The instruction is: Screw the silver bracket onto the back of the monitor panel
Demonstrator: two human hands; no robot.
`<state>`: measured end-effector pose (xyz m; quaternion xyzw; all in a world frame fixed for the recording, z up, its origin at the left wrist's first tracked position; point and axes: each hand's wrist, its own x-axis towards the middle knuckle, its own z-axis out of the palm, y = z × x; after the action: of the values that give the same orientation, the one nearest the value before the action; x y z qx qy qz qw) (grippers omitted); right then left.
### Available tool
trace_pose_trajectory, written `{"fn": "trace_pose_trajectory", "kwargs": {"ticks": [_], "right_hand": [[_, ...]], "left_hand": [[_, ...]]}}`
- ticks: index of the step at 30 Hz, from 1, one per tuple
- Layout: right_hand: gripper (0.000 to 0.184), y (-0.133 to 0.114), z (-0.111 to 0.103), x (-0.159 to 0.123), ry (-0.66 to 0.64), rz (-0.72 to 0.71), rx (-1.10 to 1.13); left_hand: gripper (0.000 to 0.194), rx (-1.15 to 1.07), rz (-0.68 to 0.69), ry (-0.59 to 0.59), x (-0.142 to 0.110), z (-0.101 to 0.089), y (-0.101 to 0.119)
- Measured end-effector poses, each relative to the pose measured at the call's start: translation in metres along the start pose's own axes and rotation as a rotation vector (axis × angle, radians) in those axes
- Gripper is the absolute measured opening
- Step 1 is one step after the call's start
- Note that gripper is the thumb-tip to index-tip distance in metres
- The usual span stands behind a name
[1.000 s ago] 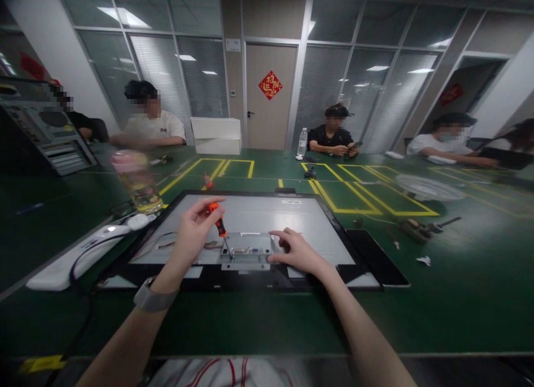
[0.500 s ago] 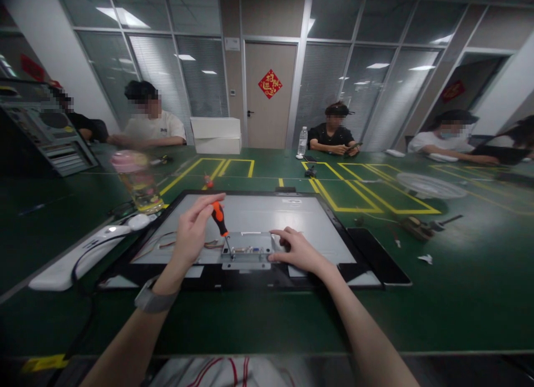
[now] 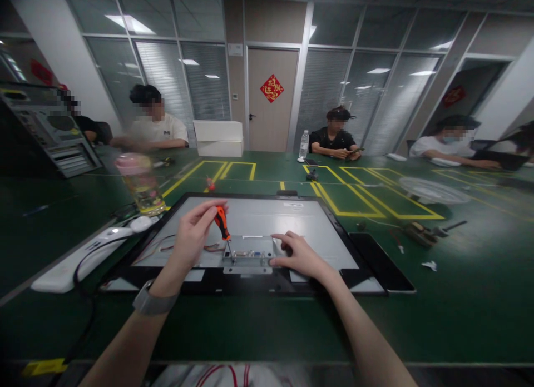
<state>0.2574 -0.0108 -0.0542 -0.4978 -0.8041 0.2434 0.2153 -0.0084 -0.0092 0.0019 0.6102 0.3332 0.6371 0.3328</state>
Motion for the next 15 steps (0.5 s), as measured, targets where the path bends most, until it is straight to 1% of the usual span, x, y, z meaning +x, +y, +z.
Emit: {"fn": "trace_pose_trajectory", "kwargs": {"ticks": [2, 5, 8, 10, 13, 15], "right_hand": [[0.061, 0.0003, 0.0003, 0.0001, 0.002, -0.004, 0.007], [0.061, 0.0008, 0.0004, -0.0002, 0.002, -0.002, 0.009], [0.062, 0.0009, 0.0003, -0.0007, -0.002, 0.007, 0.000], [0.062, 0.0007, 0.0003, -0.0008, -0.002, 0.011, -0.005], [0.062, -0.0001, -0.0001, -0.0005, -0.002, 0.019, -0.012], [0.062, -0.0011, -0.0004, -0.0004, -0.006, 0.022, -0.014]], "left_hand": [[0.020, 0.085, 0.017, 0.016, -0.0007, 0.0005, 0.0005], [0.020, 0.211, 0.106, 0.052, -0.0023, 0.0025, 0.0031], [0.026, 0.184, 0.128, -0.011, -0.0032, 0.0044, 0.0047], [0.024, 0.179, 0.121, -0.022, -0.0037, 0.0056, 0.0042], [0.017, 0.314, 0.188, 0.072, -0.0053, 0.0070, 0.0024], [0.015, 0.403, 0.240, 0.109, -0.0069, 0.0073, 0.0019]]}}
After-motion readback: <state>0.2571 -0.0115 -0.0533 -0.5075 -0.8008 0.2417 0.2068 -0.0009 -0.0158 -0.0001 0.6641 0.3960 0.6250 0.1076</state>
